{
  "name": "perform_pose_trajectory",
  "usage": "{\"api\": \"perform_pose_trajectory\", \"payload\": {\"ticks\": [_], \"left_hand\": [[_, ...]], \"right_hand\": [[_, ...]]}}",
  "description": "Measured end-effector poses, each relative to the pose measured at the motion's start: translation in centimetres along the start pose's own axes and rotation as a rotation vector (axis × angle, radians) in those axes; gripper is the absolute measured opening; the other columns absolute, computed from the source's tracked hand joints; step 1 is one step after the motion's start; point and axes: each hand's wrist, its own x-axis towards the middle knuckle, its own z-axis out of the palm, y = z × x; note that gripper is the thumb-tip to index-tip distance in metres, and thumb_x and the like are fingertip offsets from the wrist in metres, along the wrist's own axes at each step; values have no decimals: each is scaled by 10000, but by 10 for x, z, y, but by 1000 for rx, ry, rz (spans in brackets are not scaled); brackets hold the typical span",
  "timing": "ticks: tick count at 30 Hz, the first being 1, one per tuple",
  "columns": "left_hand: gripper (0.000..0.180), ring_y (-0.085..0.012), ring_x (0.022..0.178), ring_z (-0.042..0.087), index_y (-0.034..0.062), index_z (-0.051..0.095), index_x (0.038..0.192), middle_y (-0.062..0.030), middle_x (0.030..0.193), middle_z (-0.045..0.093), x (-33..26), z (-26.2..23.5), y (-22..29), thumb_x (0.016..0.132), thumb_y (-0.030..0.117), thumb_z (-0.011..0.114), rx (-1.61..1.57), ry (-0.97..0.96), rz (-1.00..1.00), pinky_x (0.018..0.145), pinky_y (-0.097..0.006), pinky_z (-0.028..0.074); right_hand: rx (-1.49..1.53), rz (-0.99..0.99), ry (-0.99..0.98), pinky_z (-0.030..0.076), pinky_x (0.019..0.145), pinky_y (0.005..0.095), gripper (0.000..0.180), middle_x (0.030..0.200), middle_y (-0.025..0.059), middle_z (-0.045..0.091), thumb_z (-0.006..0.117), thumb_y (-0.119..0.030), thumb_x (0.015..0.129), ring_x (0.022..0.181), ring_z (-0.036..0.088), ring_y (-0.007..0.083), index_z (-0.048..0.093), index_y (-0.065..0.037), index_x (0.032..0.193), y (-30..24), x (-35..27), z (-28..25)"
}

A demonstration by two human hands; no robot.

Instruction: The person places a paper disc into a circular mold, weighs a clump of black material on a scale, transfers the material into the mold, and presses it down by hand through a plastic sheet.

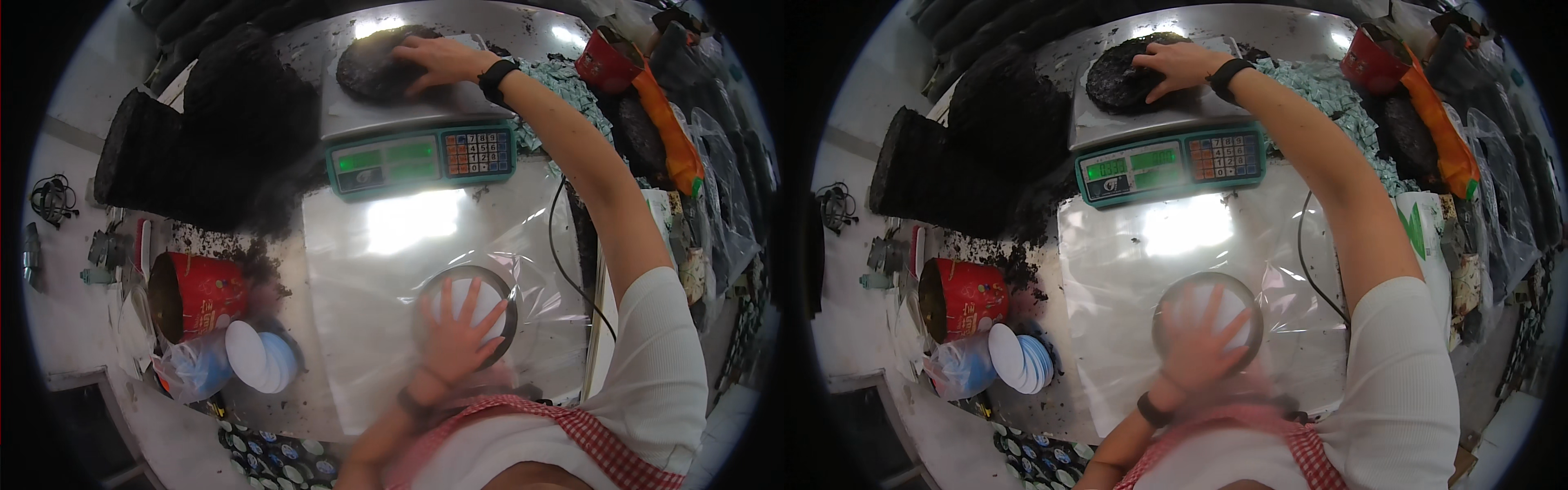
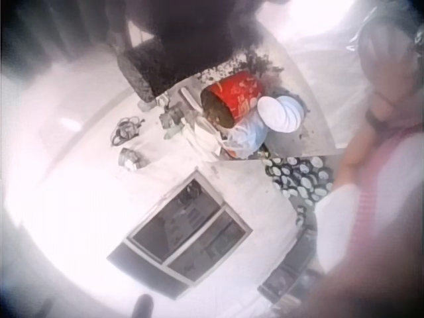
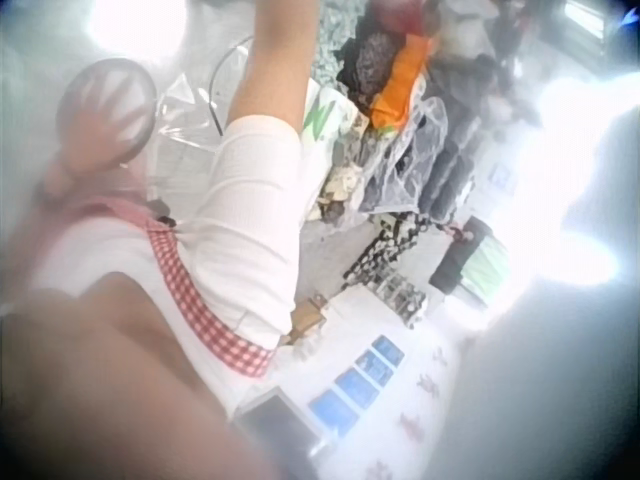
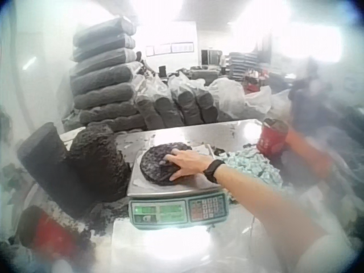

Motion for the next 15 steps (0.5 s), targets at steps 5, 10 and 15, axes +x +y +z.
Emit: {"api": "perform_pose_trajectory", "payload": {"ticks": [5,10,15], "left_hand": [[587,-514,1368,208,363,501,1366,-168,1539,256,-2,0,2,815,544,593,12,71,38,984,-741,173],[598,-498,1387,175,371,477,1385,-164,1554,224,-11,3,9,819,527,592,103,70,13,1018,-724,134],[583,-474,1406,141,359,499,1370,-156,1550,230,-17,10,5,816,513,600,134,98,36,1029,-719,114]], "right_hand": [[-131,-59,163,531,773,425,458,1032,193,556,614,-137,842,940,625,352,445,-49,1259,-6,-6,19],[-480,-126,684,502,891,421,409,1234,220,528,581,-77,827,1095,572,352,497,-44,1226,-28,-31,-26],[-68,47,742,473,966,391,450,1260,231,533,599,-45,806,1138,556,376,505,-44,1246,-75,-129,-107]]}}
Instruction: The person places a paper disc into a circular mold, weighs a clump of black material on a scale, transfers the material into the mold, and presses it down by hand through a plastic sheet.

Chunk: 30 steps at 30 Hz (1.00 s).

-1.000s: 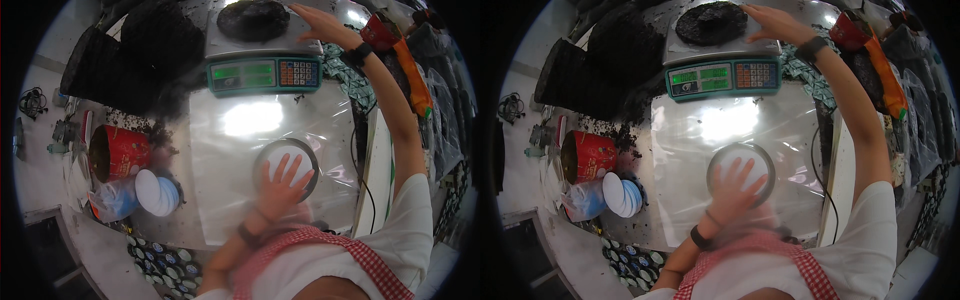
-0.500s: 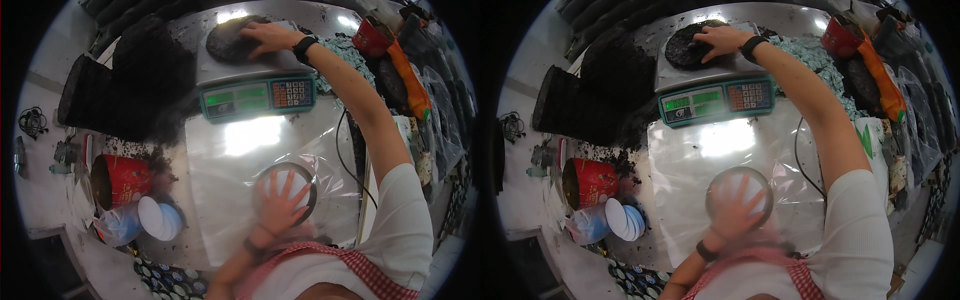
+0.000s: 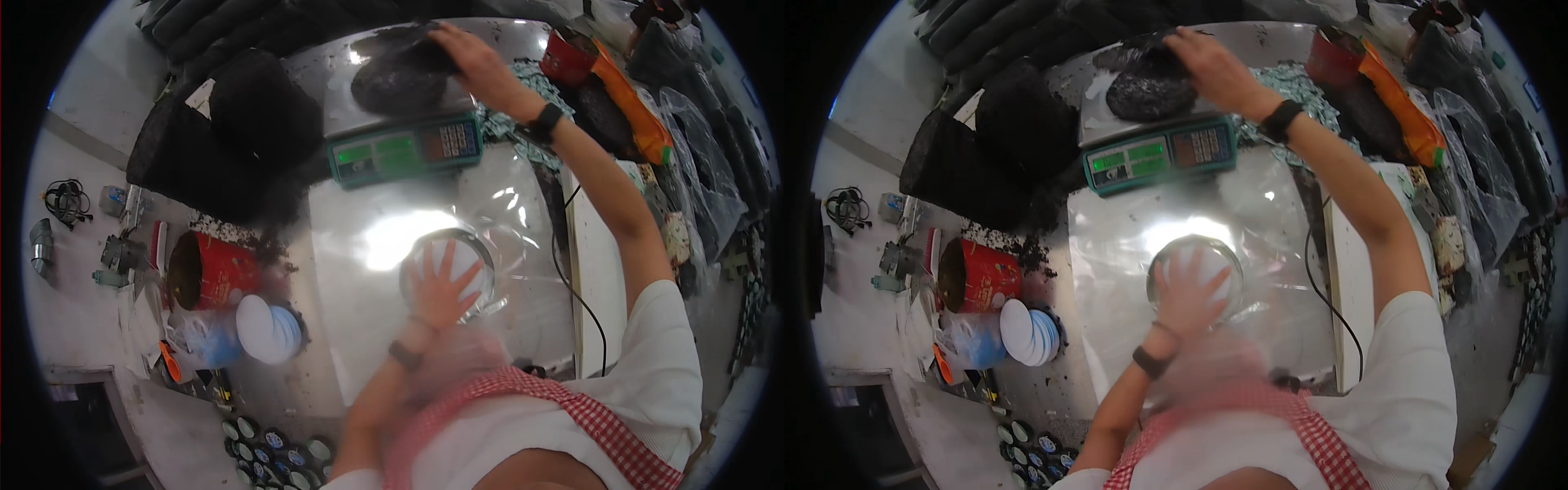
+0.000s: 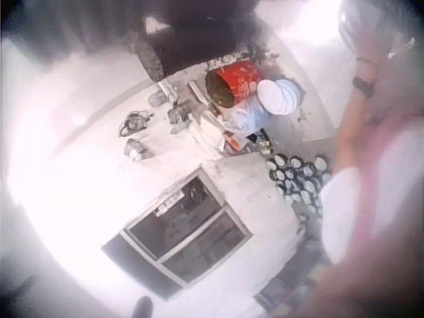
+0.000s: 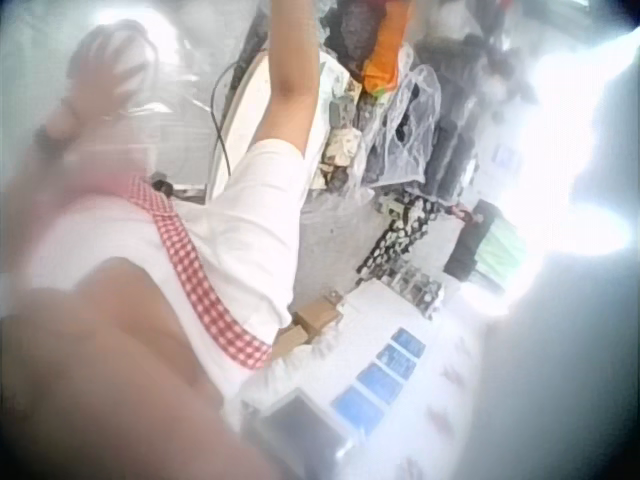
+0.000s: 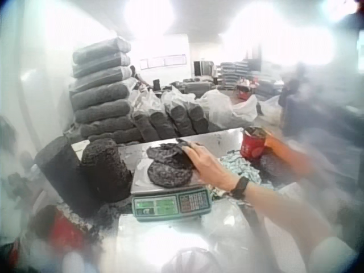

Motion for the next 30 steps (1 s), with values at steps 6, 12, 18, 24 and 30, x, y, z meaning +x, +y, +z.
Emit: {"api": "perform_pose_trajectory", "payload": {"ticks": [6,12,18,24,30], "left_hand": [[552,-469,1406,127,344,511,1359,-123,1544,251,-11,6,1,839,520,576,-5,12,14,1095,-646,87],[409,-363,1354,296,192,519,1342,-144,1443,386,-50,-21,-16,944,286,528,-122,479,-218,1092,-547,233],[405,-344,1169,490,11,521,1283,-179,1285,519,-71,-21,-18,909,149,589,-439,704,-177,1006,-411,394],[1197,-349,1001,596,33,213,1487,-215,1149,533,-17,-42,-14,596,538,833,-35,-124,-98,810,-385,521],[1365,-364,805,653,-30,120,1479,-232,1073,492,11,0,-22,497,568,855,193,-405,-108,701,-393,559]], "right_hand": [[816,874,-181,523,861,300,333,1054,84,628,629,-108,890,971,629,170,546,-2,1195,-65,-99,-156],[598,780,-34,511,877,337,332,1151,161,614,601,-36,848,1035,623,266,545,-25,1175,-179,-181,-162],[6,-17,-555,414,998,454,436,1334,233,474,619,-111,817,1207,479,381,524,-35,1236,-256,-247,-97],[436,385,-850,494,877,415,960,1146,212,537,855,-375,579,1088,536,380,422,21,1338,-204,-203,-77],[201,256,-1017,550,764,344,1197,1170,238,527,889,-456,471,1005,589,321,344,160,1341,-218,-224,-16]]}}
